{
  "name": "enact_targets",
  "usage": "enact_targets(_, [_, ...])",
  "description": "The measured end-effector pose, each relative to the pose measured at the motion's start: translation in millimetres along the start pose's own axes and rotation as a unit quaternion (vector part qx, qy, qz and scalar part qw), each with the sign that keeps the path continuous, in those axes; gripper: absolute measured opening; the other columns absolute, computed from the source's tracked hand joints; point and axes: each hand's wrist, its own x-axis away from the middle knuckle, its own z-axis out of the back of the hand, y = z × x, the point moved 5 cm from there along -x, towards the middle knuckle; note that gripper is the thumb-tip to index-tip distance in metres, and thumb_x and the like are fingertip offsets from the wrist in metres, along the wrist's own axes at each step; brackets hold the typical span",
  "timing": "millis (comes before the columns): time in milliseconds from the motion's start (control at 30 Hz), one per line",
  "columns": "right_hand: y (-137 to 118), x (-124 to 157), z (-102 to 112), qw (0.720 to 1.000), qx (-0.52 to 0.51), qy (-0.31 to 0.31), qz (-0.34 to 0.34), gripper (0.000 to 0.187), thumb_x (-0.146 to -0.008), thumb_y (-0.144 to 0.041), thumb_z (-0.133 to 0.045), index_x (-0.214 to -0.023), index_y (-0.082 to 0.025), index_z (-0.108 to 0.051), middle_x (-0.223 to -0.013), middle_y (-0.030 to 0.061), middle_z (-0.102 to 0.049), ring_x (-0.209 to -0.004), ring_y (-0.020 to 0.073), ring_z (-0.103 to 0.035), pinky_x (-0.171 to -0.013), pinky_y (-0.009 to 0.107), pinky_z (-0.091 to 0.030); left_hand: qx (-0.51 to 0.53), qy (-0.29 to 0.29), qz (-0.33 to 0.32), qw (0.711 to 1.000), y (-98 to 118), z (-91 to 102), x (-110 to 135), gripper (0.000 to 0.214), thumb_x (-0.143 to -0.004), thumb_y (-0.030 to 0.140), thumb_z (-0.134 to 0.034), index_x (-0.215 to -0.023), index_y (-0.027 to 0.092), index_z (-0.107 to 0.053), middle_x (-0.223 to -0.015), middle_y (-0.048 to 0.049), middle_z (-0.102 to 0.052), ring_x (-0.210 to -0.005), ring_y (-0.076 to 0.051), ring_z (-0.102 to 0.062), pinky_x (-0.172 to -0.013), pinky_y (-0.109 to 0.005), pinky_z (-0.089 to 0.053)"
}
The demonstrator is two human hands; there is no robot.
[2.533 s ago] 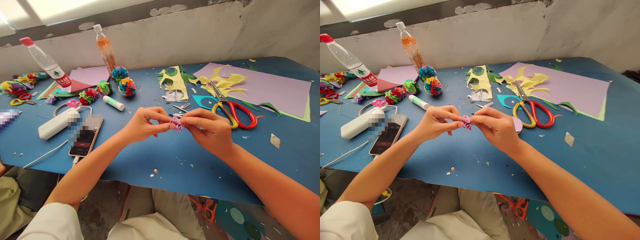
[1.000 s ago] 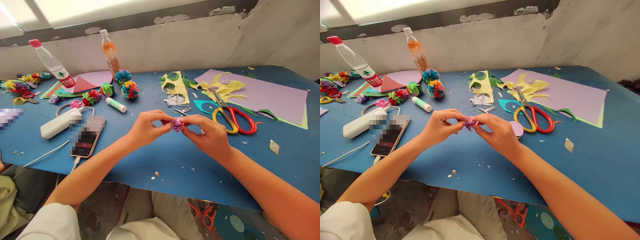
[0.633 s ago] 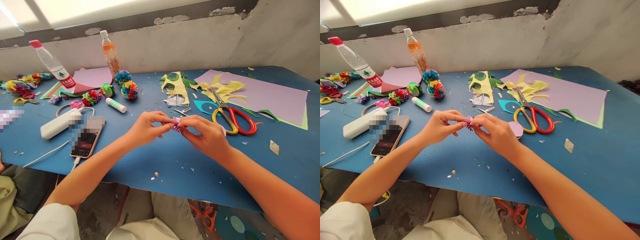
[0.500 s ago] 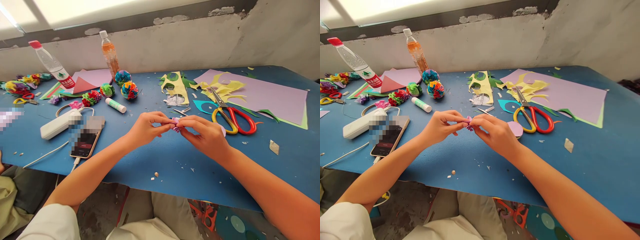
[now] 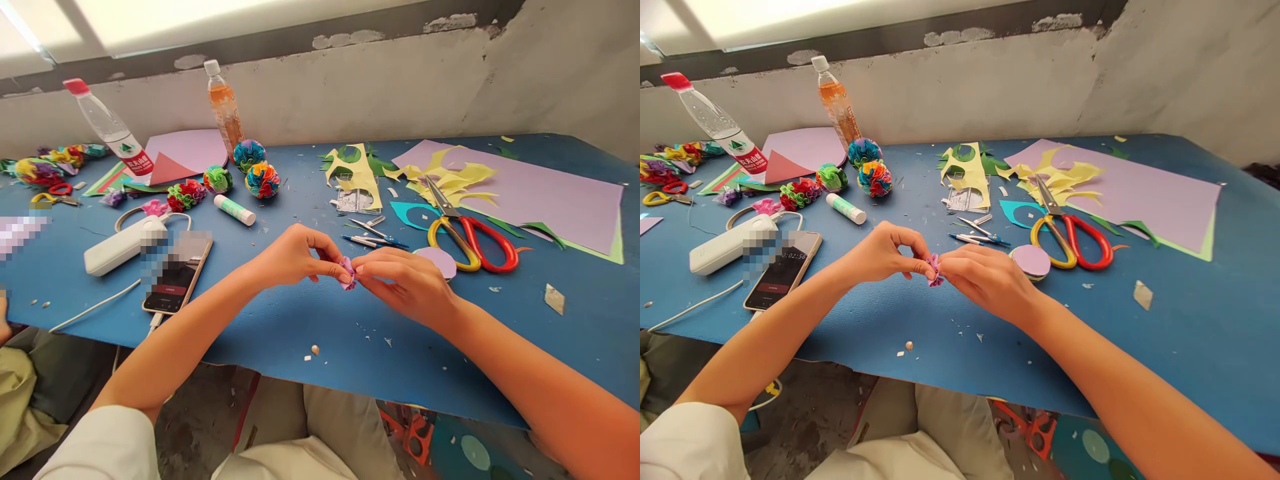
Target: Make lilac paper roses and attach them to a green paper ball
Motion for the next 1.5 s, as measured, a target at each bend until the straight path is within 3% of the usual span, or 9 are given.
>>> enact_targets(167, [-4,-2,-1,0.999,-0.035,-0.003,0.000,0.032,-0.081,-0.002,-0.058,-0.104,-0.023,-0.051,-0.086,0.0038,-0.069,-0.072,0.0116,-0.064,-0.064,0.024,-0.056,0.035,-0.066,0.032,0.997,-2,-3.4,0,0.026,-0.053,0.030,-0.084,-0.067,0.012,-0.071,-0.063,0.0005,-0.065,-0.062,-0.008,-0.055,-0.049,-0.015,-0.050])
enact_targets(267, [-6,-4,0,0.999,-0.039,-0.003,0.002,0.031,-0.081,-0.002,-0.057,-0.102,-0.023,-0.052,-0.086,0.0036,-0.070,-0.073,0.0117,-0.064,-0.064,0.023,-0.056,0.043,-0.078,0.025,0.996,-1,-3.5,1,0.024,-0.056,0.029,-0.083,-0.068,0.012,-0.072,-0.065,0.0003,-0.065,-0.063,-0.008,-0.055,-0.048,-0.014,-0.049])
enact_targets(567, [-4,-5,6,0.998,0.044,0.019,-0.035,0.033,-0.080,-0.002,-0.062,-0.103,-0.026,-0.056,-0.090,0.0029,-0.070,-0.082,0.0116,-0.067,-0.069,0.020,-0.055,0.022,-0.035,-0.077,0.996,9,4.6,4,0.022,-0.073,0.032,-0.071,-0.086,0.015,-0.075,-0.084,-0.0042,-0.069,-0.072,-0.012,-0.061,-0.046,-0.016,-0.054])
enact_targets(867, [-2,-4,7,0.993,0.111,0.009,-0.039,0.031,-0.085,-0.007,-0.056,-0.105,-0.030,-0.056,-0.092,0.0018,-0.068,-0.080,0.0113,-0.068,-0.062,0.019,-0.054,-0.001,-0.030,-0.101,0.994,12,1.7,6,0.025,-0.081,0.031,-0.062,-0.097,0.018,-0.074,-0.090,-0.0049,-0.066,-0.075,-0.011,-0.061,-0.046,-0.013,-0.056])
enact_targets(1267, [0,-7,4,0.989,0.117,0.026,-0.081,0.026,-0.083,-0.007,-0.058,-0.101,-0.025,-0.053,-0.092,0.0021,-0.069,-0.081,0.0116,-0.068,-0.066,0.021,-0.054,-0.014,0.020,-0.097,0.995,5,0.3,4,0.023,-0.080,0.030,-0.062,-0.094,0.018,-0.076,-0.090,-0.0044,-0.065,-0.069,-0.008,-0.058,-0.048,-0.014,-0.057])
enact_targets(1500, [1,-2,3,0.997,0.054,0.021,-0.054,0.026,-0.084,-0.004,-0.054,-0.098,-0.026,-0.054,-0.091,0.0016,-0.067,-0.076,0.0084,-0.066,-0.064,0.018,-0.053,0.026,0.022,-0.091,0.995,6,-2.3,2,0.033,-0.071,0.046,-0.071,-0.082,0.016,-0.077,-0.083,-0.0048,-0.068,-0.069,-0.010,-0.061,-0.046,-0.014,-0.055])
